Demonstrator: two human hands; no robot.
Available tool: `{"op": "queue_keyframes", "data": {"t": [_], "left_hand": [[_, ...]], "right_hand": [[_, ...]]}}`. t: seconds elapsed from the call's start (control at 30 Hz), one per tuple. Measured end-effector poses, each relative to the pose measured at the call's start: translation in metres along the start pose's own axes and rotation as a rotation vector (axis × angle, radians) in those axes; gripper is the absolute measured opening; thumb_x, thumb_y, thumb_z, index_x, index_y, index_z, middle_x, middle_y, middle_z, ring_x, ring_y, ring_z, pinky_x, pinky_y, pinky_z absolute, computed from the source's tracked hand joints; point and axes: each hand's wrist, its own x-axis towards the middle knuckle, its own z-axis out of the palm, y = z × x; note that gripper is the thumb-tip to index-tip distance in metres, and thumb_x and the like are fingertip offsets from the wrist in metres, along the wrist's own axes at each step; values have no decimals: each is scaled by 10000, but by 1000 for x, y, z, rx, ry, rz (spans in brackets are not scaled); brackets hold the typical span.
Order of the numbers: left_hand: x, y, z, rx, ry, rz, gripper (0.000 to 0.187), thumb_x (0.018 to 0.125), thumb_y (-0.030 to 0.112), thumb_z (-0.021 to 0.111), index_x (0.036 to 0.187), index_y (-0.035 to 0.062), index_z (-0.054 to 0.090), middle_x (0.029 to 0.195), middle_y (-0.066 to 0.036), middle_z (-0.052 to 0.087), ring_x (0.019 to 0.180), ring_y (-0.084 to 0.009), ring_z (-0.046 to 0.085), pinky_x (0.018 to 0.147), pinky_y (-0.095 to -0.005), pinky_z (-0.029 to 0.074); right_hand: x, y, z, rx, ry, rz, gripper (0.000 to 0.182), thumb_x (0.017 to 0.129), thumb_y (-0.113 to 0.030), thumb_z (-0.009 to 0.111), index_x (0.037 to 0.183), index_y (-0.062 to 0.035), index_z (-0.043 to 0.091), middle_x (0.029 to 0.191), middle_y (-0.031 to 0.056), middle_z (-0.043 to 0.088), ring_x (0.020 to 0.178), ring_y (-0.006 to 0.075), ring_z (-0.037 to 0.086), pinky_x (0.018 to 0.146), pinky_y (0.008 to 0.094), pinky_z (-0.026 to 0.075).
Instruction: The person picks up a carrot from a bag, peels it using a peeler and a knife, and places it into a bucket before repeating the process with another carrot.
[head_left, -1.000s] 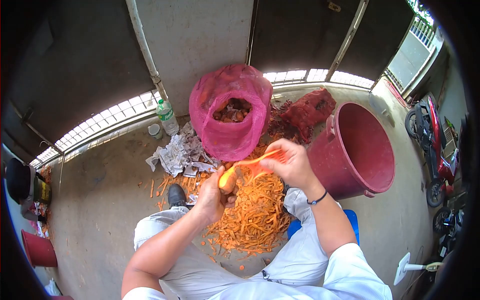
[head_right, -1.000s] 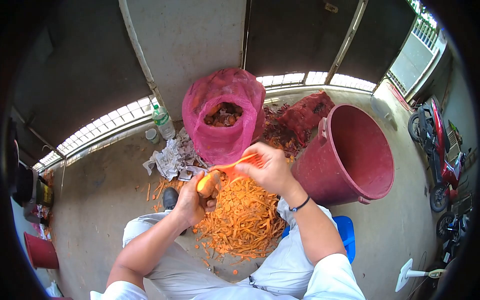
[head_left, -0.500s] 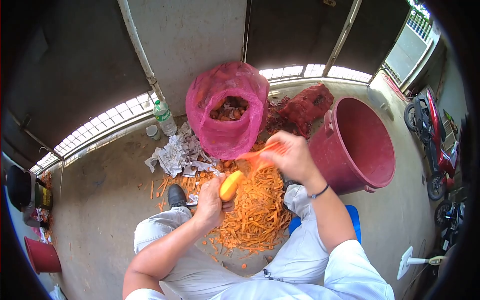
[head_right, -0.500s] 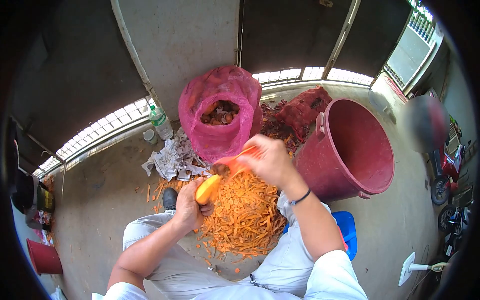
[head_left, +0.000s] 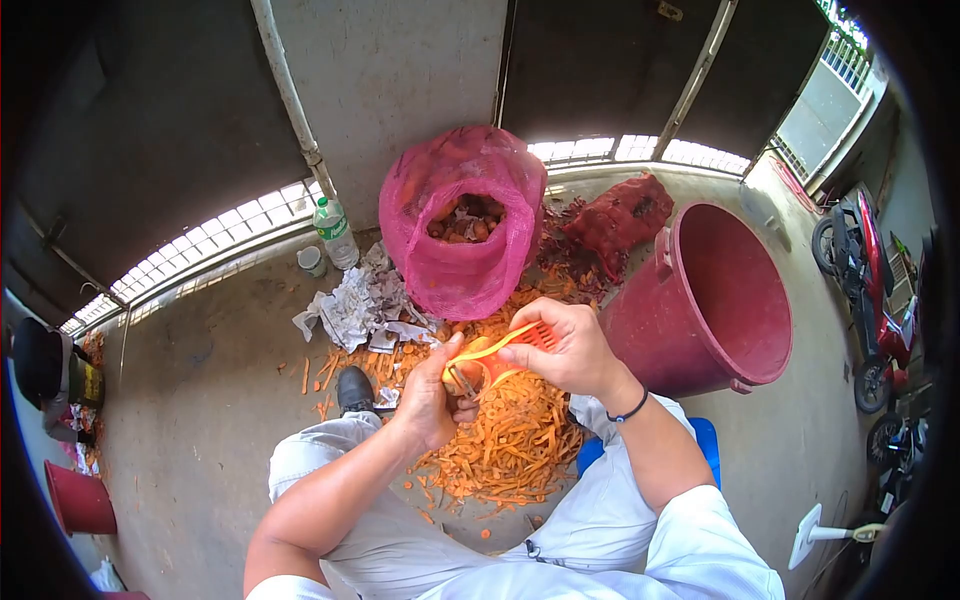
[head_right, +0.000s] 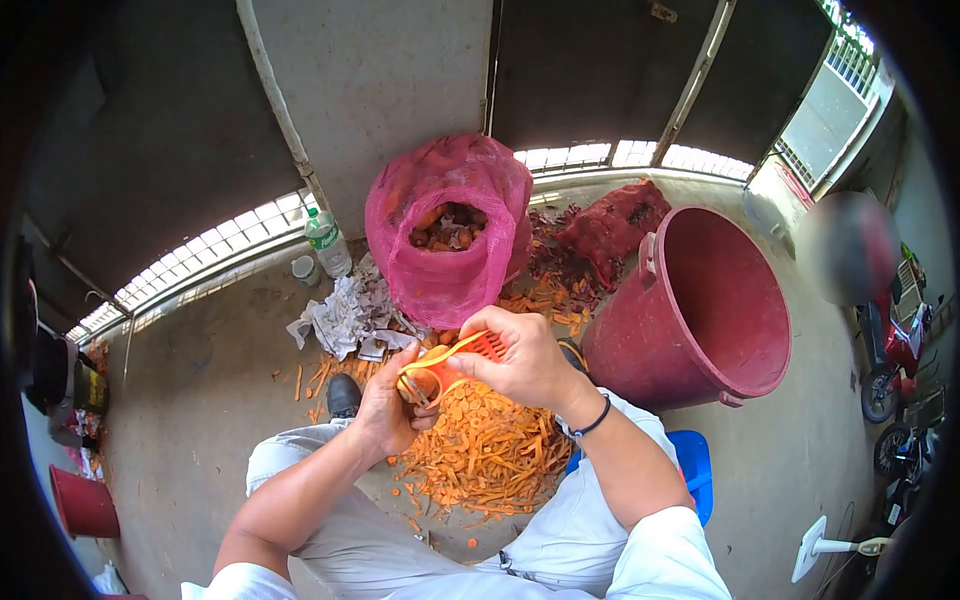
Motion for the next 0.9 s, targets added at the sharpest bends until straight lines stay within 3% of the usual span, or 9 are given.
{"op": "queue_keyframes", "data": {"t": [0.33, 0.5, 0.63, 0.7, 0.73, 0.77, 0.83, 0.9], "left_hand": [[2, -9, -3, -8, -51, 33, 343, 1008, 505, 522, 1090, 185, 615, 726, 10, 549, 551, -134, 456, 473, -282, 271], [-4, -7, 0, -112, -168, 23, 281, 988, 475, 562, 1060, 210, 622, 747, 27, 587, 546, -124, 427, 475, -284, 273], [-3, -8, -7, -139, -202, 32, 282, 995, 477, 560, 1029, 199, 595, 736, 5, 556, 547, -133, 416, 478, -287, 281], [-7, -7, -9, -78, -189, 64, 317, 1003, 490, 554, 1023, 173, 556, 729, -20, 514, 550, -146, 407, 483, -297, 292], [-9, -6, -8, -75, -191, 63, 317, 1003, 490, 554, 1023, 173, 556, 729, -20, 514, 550, -146, 407, 483, -297, 292], [-11, -6, -7, -7, -199, 72, 340, 1006, 514, 529, 1046, 179, 573, 725, -13, 490, 563, -142, 384, 498, -295, 274], [-12, -2, -7, 61, -209, 82, 369, 1009, 538, 503, 1069, 184, 589, 720, -6, 465, 577, -139, 361, 514, -293, 256], [-9, 2, -7, -1, -83, 10, 374, 1012, 541, 499, 1087, 187, 595, 720, -13, 458, 584, -149, 373, 516, -295, 264]], "right_hand": [[-1, -3, 3, -104, -19, -38, 226, 839, -92, 854, 969, -1, 694, 828, 56, 741, 752, 75, 682, 671, 251, 554], [-1, 6, 4, 152, -47, 179, 211, 863, -41, 822, 1014, 6, 681, 878, 29, 729, 804, 68, 667, 716, 240, 554], [5, 17, -3, 214, -42, 182, 213, 872, -22, 808, 1034, 9, 673, 903, 34, 730, 821, 79, 674, 725, 239, 554], [11, 29, -19, 105, 134, 142, 192, 866, -16, 805, 1007, 13, 678, 885, 42, 734, 808, 77, 679, 708, 243, 557], [14, 35, -32, -206, 222, 168, 201, 829, -83, 824, 962, 13, 707, 834, 113, 757, 754, 120, 715, 684, 285, 566], [15, 44, -42, -270, 298, 184, 223, 813, -100, 832, 951, 16, 701, 808, 138, 750, 726, 143, 724, 667, 302, 567], [18, 60, -52, -262, 470, 158, 213, 820, -99, 830, 942, 18, 699, 805, 126, 751, 733, 132, 721, 666, 307, 567], [16, 57, -56, -185, 433, 152, 197, 835, -75, 824, 951, 15, 693, 838, 103, 755, 755, 124, 718, 676, 293, 572]]}}
